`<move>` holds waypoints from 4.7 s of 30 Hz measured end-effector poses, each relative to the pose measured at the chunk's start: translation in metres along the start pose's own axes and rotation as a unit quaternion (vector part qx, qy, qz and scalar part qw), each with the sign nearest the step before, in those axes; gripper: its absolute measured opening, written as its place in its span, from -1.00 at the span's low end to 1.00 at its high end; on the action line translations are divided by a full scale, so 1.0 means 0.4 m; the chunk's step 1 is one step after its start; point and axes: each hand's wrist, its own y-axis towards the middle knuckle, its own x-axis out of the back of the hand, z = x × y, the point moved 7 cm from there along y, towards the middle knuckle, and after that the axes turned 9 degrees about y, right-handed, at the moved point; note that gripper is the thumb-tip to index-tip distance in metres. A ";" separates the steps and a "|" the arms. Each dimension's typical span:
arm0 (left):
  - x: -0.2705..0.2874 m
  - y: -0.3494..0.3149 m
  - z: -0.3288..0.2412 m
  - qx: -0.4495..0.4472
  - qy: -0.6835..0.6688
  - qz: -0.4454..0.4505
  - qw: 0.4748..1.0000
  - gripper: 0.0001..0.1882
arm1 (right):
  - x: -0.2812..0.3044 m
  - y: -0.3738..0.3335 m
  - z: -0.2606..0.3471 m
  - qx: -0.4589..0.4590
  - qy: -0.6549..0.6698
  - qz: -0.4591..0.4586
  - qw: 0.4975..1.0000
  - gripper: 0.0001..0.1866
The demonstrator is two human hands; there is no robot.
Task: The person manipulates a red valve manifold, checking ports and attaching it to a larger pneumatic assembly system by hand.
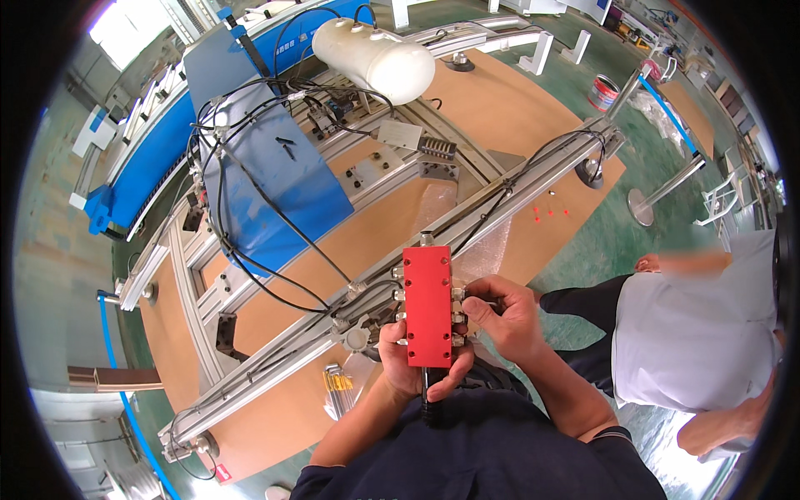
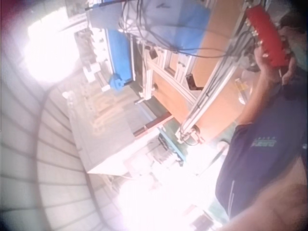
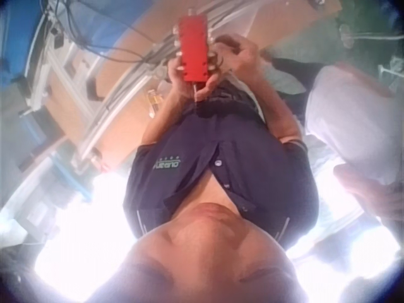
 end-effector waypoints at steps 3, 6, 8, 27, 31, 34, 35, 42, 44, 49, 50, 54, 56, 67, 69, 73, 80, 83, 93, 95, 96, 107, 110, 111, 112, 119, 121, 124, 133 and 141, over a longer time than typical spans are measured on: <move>-0.007 0.006 -0.010 0.010 0.052 -0.028 0.998 -0.18 | -0.006 0.002 0.007 -0.003 0.008 -0.007 1.000 -0.84; -0.002 0.013 -0.021 -0.012 0.064 -0.079 0.995 -0.20 | -0.001 0.004 0.011 -0.009 -0.018 -0.011 1.000 -0.84; 0.022 0.008 -0.036 -0.032 0.098 -0.102 0.989 -0.22 | 0.007 0.004 0.005 -0.019 -0.029 -0.010 0.999 -0.84; 0.084 -0.020 -0.042 -0.069 0.240 -0.167 0.954 -0.30 | -0.001 -0.001 -0.057 -0.047 -0.012 0.019 0.999 -0.73; 0.091 -0.027 -0.032 -0.057 0.248 -0.194 0.947 -0.33 | 0.006 -0.008 -0.057 -0.044 0.011 0.004 0.999 -0.76; 0.084 -0.025 -0.033 -0.058 0.266 -0.190 0.943 -0.34 | 0.011 -0.016 -0.070 -0.046 0.036 -0.008 0.998 -0.78; 0.081 -0.024 -0.035 -0.058 0.272 -0.183 0.943 -0.35 | 0.013 -0.019 -0.075 -0.047 0.045 -0.013 0.998 -0.78; 0.076 -0.025 -0.045 -0.073 0.340 -0.217 0.912 -0.37 | 0.024 -0.028 -0.095 -0.075 0.043 -0.007 0.996 -0.71; 0.074 -0.028 -0.046 -0.067 0.349 -0.222 0.908 -0.38 | 0.012 -0.025 -0.086 -0.075 0.057 -0.008 0.996 -0.70; 0.074 -0.031 -0.042 -0.066 0.347 -0.225 0.908 -0.39 | 0.003 -0.038 -0.080 -0.076 0.066 -0.042 0.994 -0.72; 0.080 -0.035 -0.038 -0.066 0.344 -0.227 0.909 -0.39 | 0.002 -0.040 -0.081 -0.078 0.064 -0.043 0.994 -0.73; 0.103 -0.044 -0.028 -0.035 0.343 -0.241 0.907 -0.27 | 0.005 -0.045 -0.084 -0.050 0.031 -0.048 0.997 -0.76; 0.108 -0.045 -0.028 -0.042 0.347 -0.246 0.904 -0.27 | -0.001 -0.045 -0.074 -0.038 0.029 -0.050 0.998 -0.77; 0.117 -0.067 -0.032 -0.059 0.332 -0.284 0.898 -0.25 | -0.007 -0.055 -0.090 -0.057 0.020 -0.031 0.998 -0.74; 0.118 -0.070 -0.041 -0.081 0.333 -0.291 0.893 -0.27 | -0.009 -0.060 -0.096 -0.082 0.017 -0.013 0.996 -0.74; 0.101 -0.062 -0.048 -0.094 0.325 -0.276 0.900 -0.30 | 0.008 -0.074 -0.121 -0.087 0.055 0.000 0.995 -0.75; 0.123 -0.076 -0.044 -0.097 0.327 -0.319 0.884 -0.27 | 0.007 -0.085 -0.096 -0.086 0.026 0.011 0.996 -0.77; 0.131 -0.078 -0.038 -0.095 0.283 -0.276 0.914 -0.31 | 0.021 -0.089 -0.108 -0.075 0.039 -0.001 0.996 -0.76; 0.119 -0.077 -0.029 -0.089 0.253 -0.276 0.923 -0.33 | 0.025 -0.101 -0.110 -0.110 0.081 0.030 0.990 -0.70; 0.113 -0.075 -0.033 -0.091 0.275 -0.277 0.916 -0.32 | 0.021 -0.103 -0.107 -0.122 0.050 0.036 0.991 -0.68; 0.110 -0.074 -0.034 -0.092 0.286 -0.277 0.913 -0.32 | 0.019 -0.103 -0.108 -0.124 0.032 0.037 0.991 -0.67; 0.102 -0.077 -0.040 -0.088 0.388 -0.277 0.874 -0.29 | -0.010 -0.098 -0.102 -0.133 0.003 0.039 0.990 -0.58; 0.098 -0.075 -0.042 -0.082 0.402 -0.270 0.871 -0.27 | -0.009 -0.100 -0.105 -0.147 -0.004 0.039 0.988 -0.57; 0.098 -0.075 -0.041 -0.078 0.405 -0.266 0.871 -0.27 | -0.009 -0.100 -0.108 -0.146 -0.005 0.038 0.989 -0.57; 0.098 -0.074 -0.041 -0.082 0.405 -0.266 0.871 -0.27 | -0.010 -0.101 -0.110 -0.145 -0.007 0.037 0.989 -0.57; 0.098 -0.076 -0.045 -0.102 0.416 -0.282 0.859 -0.30 | -0.030 -0.107 -0.104 -0.064 0.010 -0.032 0.997 -0.59; 0.098 -0.079 -0.048 -0.107 0.424 -0.286 0.852 -0.32 | -0.030 -0.112 -0.108 -0.059 0.000 -0.041 0.997 -0.60; 0.103 -0.084 -0.052 -0.109 0.430 -0.283 0.850 -0.32 | -0.028 -0.118 -0.113 -0.069 -0.018 -0.023 0.997 -0.63; 0.114 -0.091 -0.051 -0.102 0.410 -0.274 0.864 -0.31 | -0.033 -0.112 -0.101 -0.025 -0.037 -0.036 0.998 -0.62; 0.093 -0.080 -0.058 -0.134 0.419 -0.301 0.846 -0.37 | -0.037 -0.111 -0.105 -0.042 0.004 -0.041 0.998 -0.62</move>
